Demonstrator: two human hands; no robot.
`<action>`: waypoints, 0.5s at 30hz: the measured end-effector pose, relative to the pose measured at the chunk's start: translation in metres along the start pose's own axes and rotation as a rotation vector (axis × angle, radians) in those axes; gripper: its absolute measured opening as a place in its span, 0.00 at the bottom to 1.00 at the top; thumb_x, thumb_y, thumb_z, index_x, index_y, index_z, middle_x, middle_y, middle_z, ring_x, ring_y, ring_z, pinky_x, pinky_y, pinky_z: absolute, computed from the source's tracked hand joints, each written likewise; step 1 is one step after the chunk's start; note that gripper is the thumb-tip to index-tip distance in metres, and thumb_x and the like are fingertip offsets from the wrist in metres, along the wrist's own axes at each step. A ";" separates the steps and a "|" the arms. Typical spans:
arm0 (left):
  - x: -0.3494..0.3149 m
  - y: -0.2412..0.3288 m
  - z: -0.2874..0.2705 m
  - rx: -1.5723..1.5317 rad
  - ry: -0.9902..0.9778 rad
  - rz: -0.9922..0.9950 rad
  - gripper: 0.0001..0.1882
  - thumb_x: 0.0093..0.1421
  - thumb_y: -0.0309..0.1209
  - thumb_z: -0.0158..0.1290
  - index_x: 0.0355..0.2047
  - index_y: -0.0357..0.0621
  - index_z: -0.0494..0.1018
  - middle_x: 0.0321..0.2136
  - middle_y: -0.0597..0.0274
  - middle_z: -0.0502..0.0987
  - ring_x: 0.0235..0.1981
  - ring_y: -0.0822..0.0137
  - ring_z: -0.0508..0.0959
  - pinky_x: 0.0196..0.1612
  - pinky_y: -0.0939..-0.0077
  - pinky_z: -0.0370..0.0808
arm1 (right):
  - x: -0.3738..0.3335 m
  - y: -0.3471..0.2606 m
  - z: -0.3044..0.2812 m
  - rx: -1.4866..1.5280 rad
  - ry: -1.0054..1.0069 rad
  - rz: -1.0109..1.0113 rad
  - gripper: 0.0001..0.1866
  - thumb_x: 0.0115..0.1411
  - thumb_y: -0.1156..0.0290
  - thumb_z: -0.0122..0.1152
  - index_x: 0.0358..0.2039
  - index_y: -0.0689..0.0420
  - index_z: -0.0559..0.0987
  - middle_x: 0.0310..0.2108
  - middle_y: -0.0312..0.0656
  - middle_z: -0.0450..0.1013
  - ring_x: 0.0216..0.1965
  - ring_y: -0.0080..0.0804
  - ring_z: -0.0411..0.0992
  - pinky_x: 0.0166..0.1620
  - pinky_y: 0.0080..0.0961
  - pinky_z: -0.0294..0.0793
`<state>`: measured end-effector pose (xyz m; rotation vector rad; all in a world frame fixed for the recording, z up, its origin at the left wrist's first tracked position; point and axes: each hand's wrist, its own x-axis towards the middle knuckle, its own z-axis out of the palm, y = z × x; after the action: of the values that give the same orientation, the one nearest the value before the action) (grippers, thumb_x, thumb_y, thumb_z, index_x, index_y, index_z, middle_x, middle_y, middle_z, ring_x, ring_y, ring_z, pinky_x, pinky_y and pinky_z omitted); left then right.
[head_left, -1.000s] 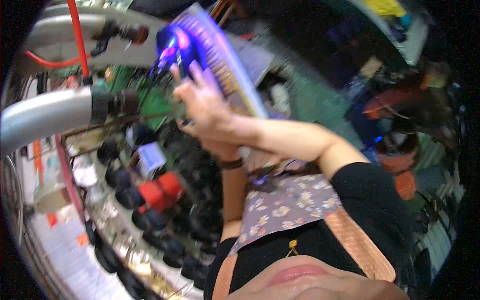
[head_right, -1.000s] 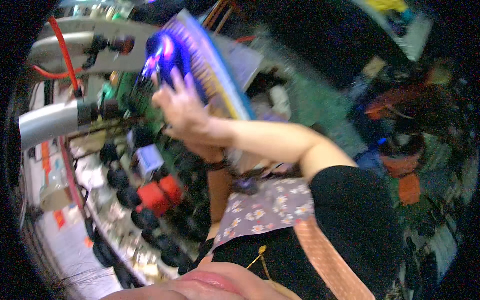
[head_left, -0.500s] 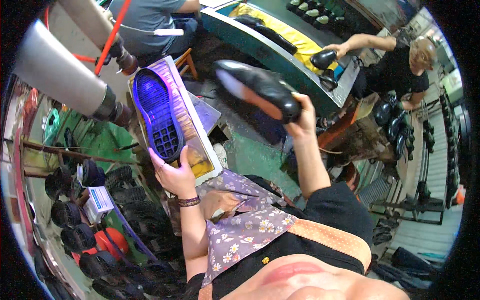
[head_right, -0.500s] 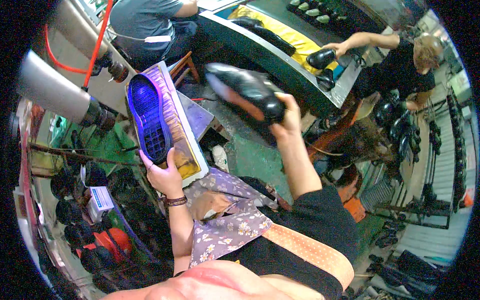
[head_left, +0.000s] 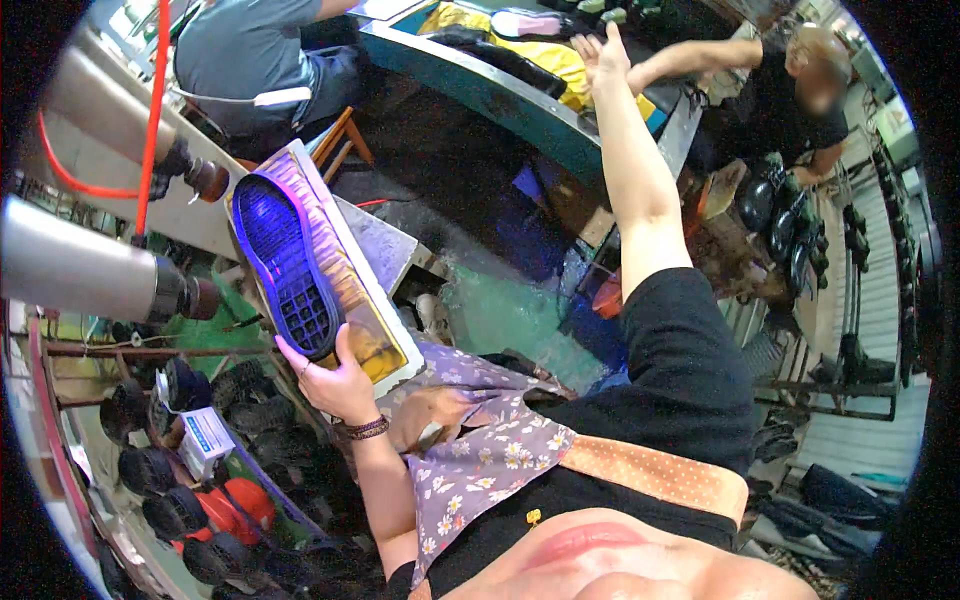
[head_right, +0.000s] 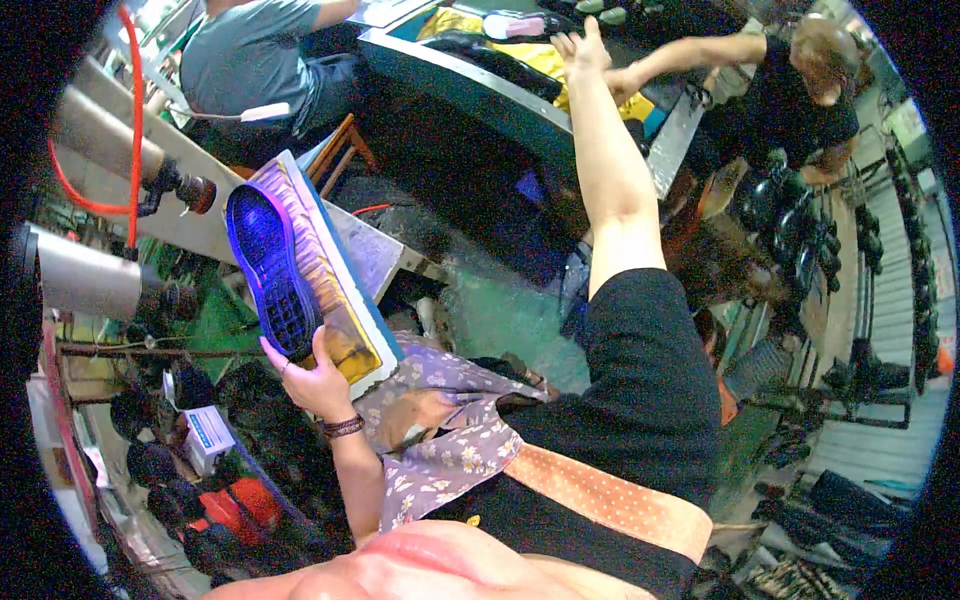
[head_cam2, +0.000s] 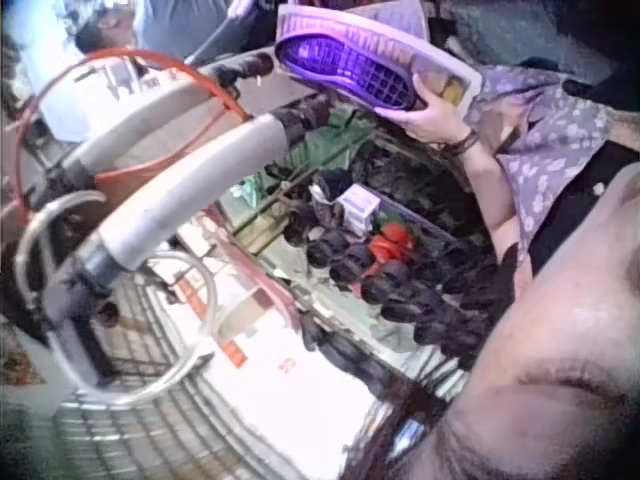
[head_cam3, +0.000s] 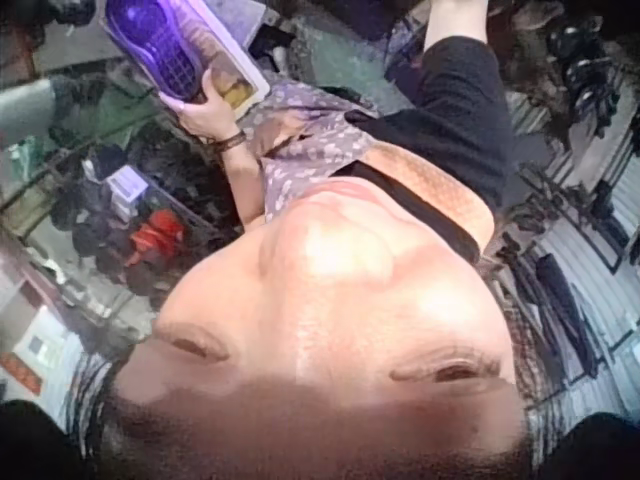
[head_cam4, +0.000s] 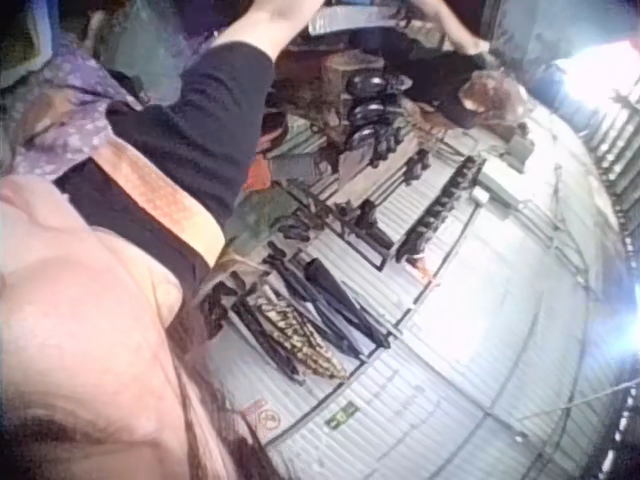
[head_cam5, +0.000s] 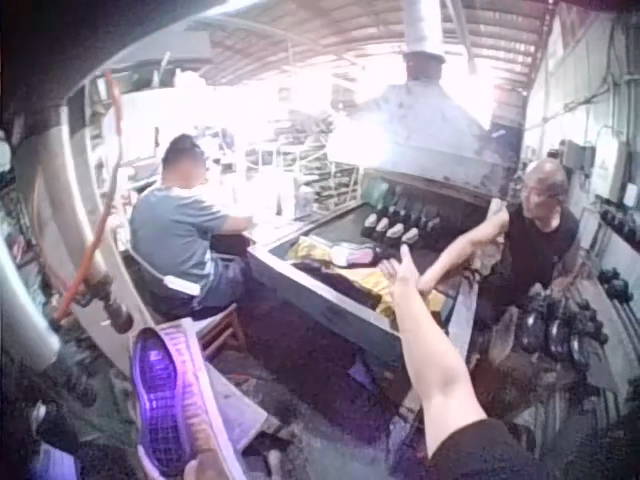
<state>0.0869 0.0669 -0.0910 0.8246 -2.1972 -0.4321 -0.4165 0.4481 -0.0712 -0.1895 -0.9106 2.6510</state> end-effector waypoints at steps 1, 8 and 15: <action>-0.001 0.000 0.000 0.002 -0.002 -0.001 0.47 0.49 0.54 0.62 0.61 0.36 0.58 0.43 0.38 0.75 0.43 0.41 0.75 0.42 0.54 0.70 | 0.001 -0.002 0.000 0.048 -0.040 -0.004 0.27 0.63 0.55 0.53 0.52 0.64 0.65 0.50 0.67 0.65 0.44 0.63 0.72 0.44 0.52 0.79; 0.006 -0.001 0.006 0.045 -0.030 -0.011 0.47 0.51 0.51 0.62 0.61 0.34 0.57 0.45 0.37 0.74 0.44 0.42 0.76 0.44 0.54 0.71 | -0.111 -0.094 -0.064 -0.735 -0.140 -0.465 0.21 0.65 0.56 0.48 0.50 0.58 0.67 0.40 0.55 0.76 0.37 0.49 0.78 0.39 0.39 0.79; 0.007 -0.028 0.025 -0.097 0.089 0.262 0.22 0.52 0.40 0.63 0.40 0.37 0.71 0.59 0.39 0.61 0.57 0.43 0.65 0.58 0.55 0.63 | -0.170 -0.200 -0.216 -2.734 0.147 -0.690 0.21 0.57 0.63 0.54 0.52 0.52 0.70 0.55 0.46 0.67 0.56 0.52 0.62 0.59 0.54 0.53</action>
<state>0.0762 0.0431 -0.1188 0.4859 -2.1456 -0.3616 -0.1546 0.6606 -0.1148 -0.3883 -2.6445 -0.5620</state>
